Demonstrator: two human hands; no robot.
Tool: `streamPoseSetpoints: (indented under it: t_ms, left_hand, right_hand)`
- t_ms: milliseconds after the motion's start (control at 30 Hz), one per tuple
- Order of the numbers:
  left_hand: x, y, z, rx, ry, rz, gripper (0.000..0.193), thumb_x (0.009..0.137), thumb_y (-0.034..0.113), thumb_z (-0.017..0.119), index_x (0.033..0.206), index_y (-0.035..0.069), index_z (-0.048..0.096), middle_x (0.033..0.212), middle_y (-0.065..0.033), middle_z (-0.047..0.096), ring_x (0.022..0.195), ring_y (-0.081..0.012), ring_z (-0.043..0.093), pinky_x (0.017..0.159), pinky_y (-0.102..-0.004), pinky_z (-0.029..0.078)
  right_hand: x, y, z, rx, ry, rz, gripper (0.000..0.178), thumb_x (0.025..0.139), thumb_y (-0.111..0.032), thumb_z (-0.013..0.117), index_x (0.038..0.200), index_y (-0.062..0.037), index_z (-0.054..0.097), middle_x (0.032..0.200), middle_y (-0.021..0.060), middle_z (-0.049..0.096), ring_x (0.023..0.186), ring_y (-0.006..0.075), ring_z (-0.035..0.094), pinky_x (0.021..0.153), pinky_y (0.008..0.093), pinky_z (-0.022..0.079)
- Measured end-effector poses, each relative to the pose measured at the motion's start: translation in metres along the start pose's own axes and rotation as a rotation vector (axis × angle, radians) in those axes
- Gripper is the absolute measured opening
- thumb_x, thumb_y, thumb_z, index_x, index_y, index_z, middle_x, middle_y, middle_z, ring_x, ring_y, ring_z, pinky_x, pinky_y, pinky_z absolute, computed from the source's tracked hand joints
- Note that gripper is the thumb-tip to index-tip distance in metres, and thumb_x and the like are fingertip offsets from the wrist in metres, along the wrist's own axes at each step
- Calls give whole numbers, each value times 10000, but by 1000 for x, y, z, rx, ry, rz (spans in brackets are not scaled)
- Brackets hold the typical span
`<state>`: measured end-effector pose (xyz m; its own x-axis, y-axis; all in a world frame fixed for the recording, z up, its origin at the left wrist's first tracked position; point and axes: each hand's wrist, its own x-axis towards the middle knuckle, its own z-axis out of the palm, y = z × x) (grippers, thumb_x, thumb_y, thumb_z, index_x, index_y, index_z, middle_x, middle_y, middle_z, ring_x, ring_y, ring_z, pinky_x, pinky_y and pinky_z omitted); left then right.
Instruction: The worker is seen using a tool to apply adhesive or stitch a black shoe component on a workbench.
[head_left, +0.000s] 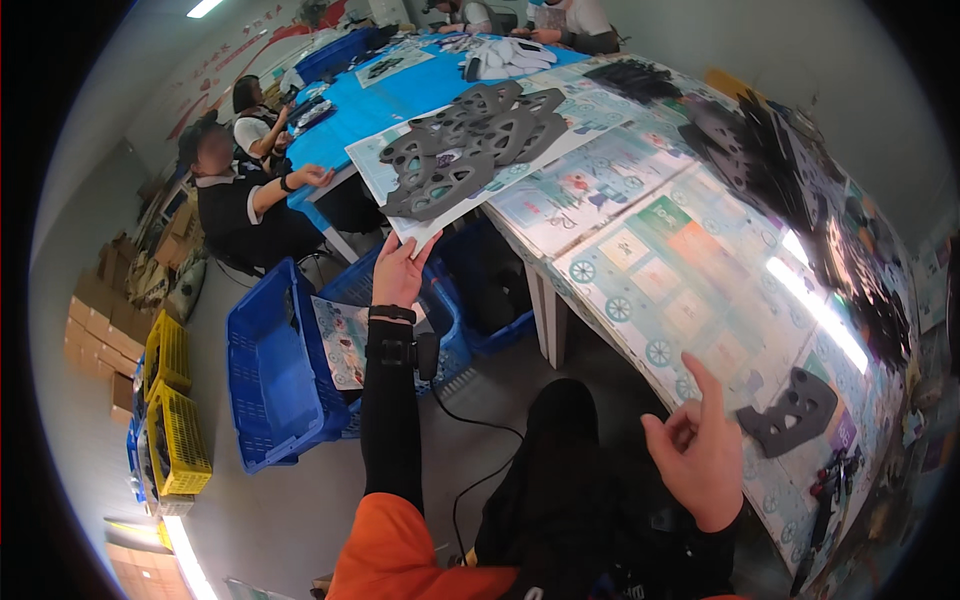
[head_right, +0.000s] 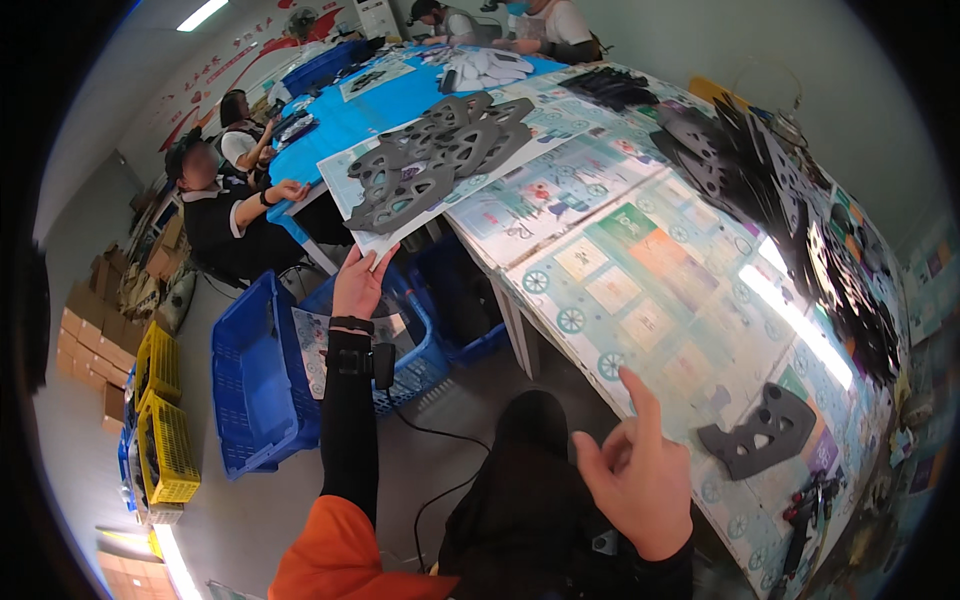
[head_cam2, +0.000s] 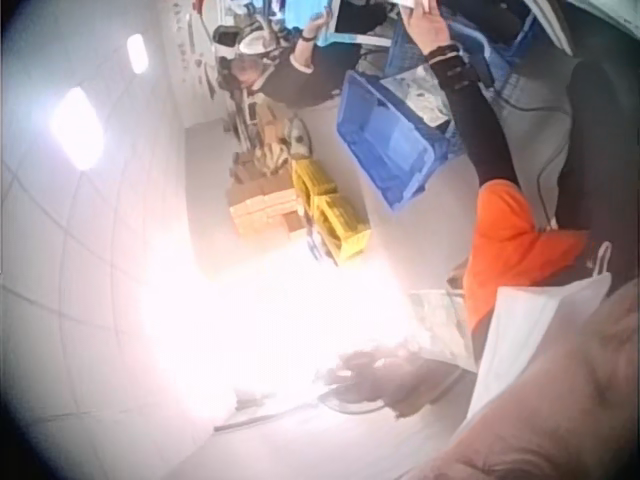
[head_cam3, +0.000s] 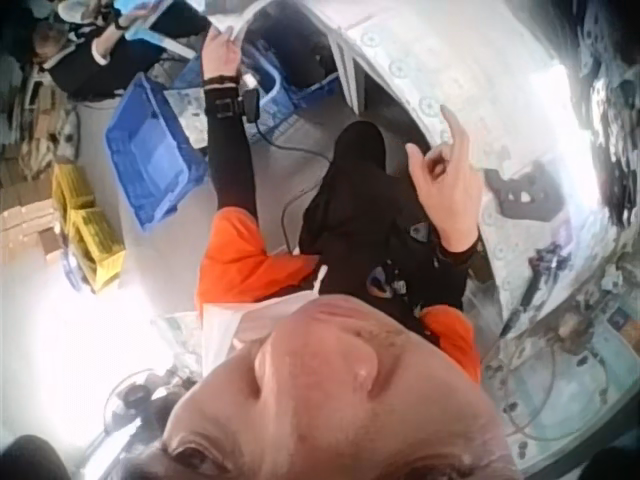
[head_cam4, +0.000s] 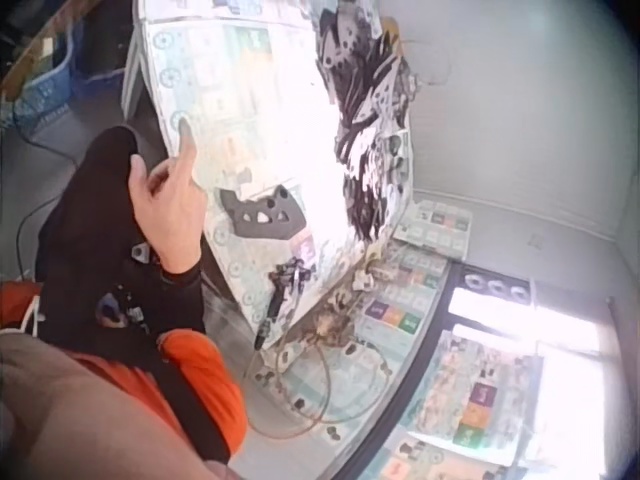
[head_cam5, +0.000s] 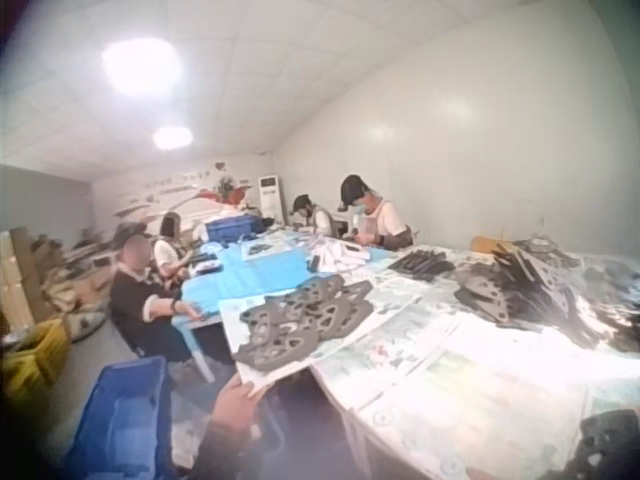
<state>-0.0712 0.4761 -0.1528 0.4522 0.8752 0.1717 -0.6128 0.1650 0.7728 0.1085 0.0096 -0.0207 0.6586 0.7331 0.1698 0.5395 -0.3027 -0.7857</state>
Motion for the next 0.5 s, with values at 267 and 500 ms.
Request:
streamPoseSetpoints:
  t_ms: [267, 500]
  left_hand:
    - [78, 26, -66, -21, -47, 115, 461, 1020, -103, 461, 1481, -80, 451, 1482, -225, 571, 1363, -416, 581, 1170, -511, 517]
    - [120, 56, -112, 43, 79, 87, 479, 1033, -110, 389, 1511, -77, 398, 1517, -240, 518, 1371, -445, 561, 1187, -461, 526]
  right_hand:
    - [-7, 39, 1, -135, -53, 21, 281, 903, -45, 750, 1181, -35, 713, 697, 80, 640, 611, 188, 588, 592, 317, 461]
    - [-7, 49, 13, -121, -54, 104, 226, 938, -17, 698, 1163, -20, 714, 661, 33, 598, 565, 86, 517, 553, 260, 394]
